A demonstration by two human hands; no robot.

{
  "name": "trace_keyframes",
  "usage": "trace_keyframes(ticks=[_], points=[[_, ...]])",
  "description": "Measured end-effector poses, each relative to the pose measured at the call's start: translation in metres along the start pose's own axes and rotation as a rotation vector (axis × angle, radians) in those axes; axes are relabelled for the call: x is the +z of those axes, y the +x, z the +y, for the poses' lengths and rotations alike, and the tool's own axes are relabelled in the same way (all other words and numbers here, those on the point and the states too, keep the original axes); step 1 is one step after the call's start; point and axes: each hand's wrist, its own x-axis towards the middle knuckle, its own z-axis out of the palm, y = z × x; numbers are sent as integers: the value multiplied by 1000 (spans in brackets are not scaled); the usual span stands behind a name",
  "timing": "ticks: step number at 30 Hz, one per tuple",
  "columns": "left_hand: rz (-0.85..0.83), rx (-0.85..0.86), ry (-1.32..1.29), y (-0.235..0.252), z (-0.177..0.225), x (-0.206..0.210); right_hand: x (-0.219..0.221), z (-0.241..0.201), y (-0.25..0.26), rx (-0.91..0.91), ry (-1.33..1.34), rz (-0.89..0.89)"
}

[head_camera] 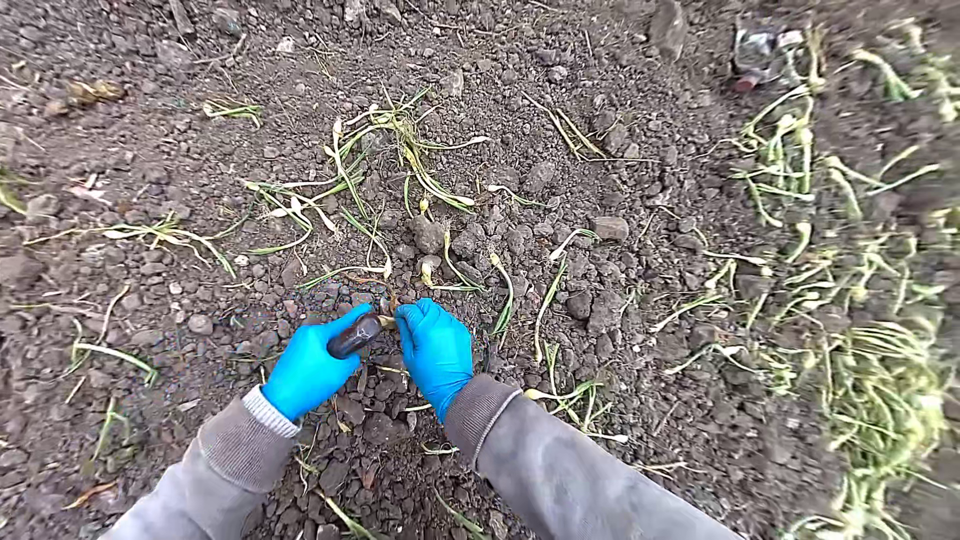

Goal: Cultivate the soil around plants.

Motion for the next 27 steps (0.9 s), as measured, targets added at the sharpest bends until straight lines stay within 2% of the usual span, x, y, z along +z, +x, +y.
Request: trace_keyframes(ticks=[2, 4, 5, 6, 8, 9, 10, 11, 13, 14, 16, 19, 21, 23, 27], points=[[80, -34, -80, -25, 9, -16, 17, -19, 16, 24, -53, -214], [202, 11, -131, -49, 20, -30, 39, -35, 30, 65, -38, -466], [241, 42, -161, -56, 18, -34, 49, -38, 31, 56, -13, -523], [258, 72, -197, -57, 10, -33, 55, -36, 31, 8, 8, -501], [268, 77, -267, -52, -18, -17, 59, -15, 19, -158, -16, -227], [263, 76, -286, -48, -29, -6, 53, -2, 18, -170, -69, -86], [264, 79, -284, -43, -33, 1, 45, 11, 25, -87, -123, 4], [251, 78, -285, -41, -33, 6, 36, 20, 37, 75, -153, 8], [245, 53, -290, -42, -29, 11, 21, 25, 66, 405, -164, -124], [244, 43, -295, -43, -28, 11, 16, 24, 78, 473, -142, -179], [245, -4, -302, -43, -25, 12, 14, 19, 81, 446, -96, -250], [264, -39, -287, -38, -21, 11, 9, 9, 50, 269, -72, -295], [287, -49, -260, -42, -21, 11, -10, 1, 7, 238, -28, -413], [308, -60, -245, -46, -25, 15, -34, 1, -49, 305, 30, -560], [294, -49, -321, -50, -28, 19, -74, 27, -177, 513, 103, -1031]])
